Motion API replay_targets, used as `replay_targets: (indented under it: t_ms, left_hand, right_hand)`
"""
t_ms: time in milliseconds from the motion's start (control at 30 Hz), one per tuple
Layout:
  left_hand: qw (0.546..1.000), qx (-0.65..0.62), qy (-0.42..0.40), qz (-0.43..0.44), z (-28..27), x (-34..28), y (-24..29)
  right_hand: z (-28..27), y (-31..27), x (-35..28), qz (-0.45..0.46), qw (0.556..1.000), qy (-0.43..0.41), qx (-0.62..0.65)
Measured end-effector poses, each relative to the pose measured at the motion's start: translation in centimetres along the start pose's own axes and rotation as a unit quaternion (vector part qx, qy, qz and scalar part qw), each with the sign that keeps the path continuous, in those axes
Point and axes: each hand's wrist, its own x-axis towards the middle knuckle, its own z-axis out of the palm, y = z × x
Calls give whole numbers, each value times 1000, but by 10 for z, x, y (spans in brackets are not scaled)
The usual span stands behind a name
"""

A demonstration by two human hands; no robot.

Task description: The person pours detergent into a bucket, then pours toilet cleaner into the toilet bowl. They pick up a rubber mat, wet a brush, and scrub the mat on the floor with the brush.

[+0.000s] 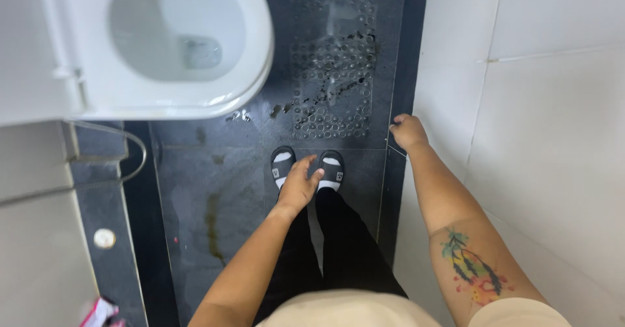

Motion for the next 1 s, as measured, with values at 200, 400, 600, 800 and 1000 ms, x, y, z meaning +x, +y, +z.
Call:
replay_targets:
  t_ms: [200,400,600,800,1000]
  left_hand:
    - [997,45,18,52,47,130,-79]
    - [999,26,12,40,66,216,-128]
    - [996,25,38,77,85,275,-173]
    - [998,16,33,46,88,303,-204]
    - [999,13,16,-25,66,297,-196]
  right_hand:
    - [56,5,107,60,995,-39,75]
    - [117,18,220,67,995,-14,75]
    - [156,3,307,92,977,-8,191]
    - [172,-21,355,112,900,-31,419]
    - [231,43,423,90,849,56,518]
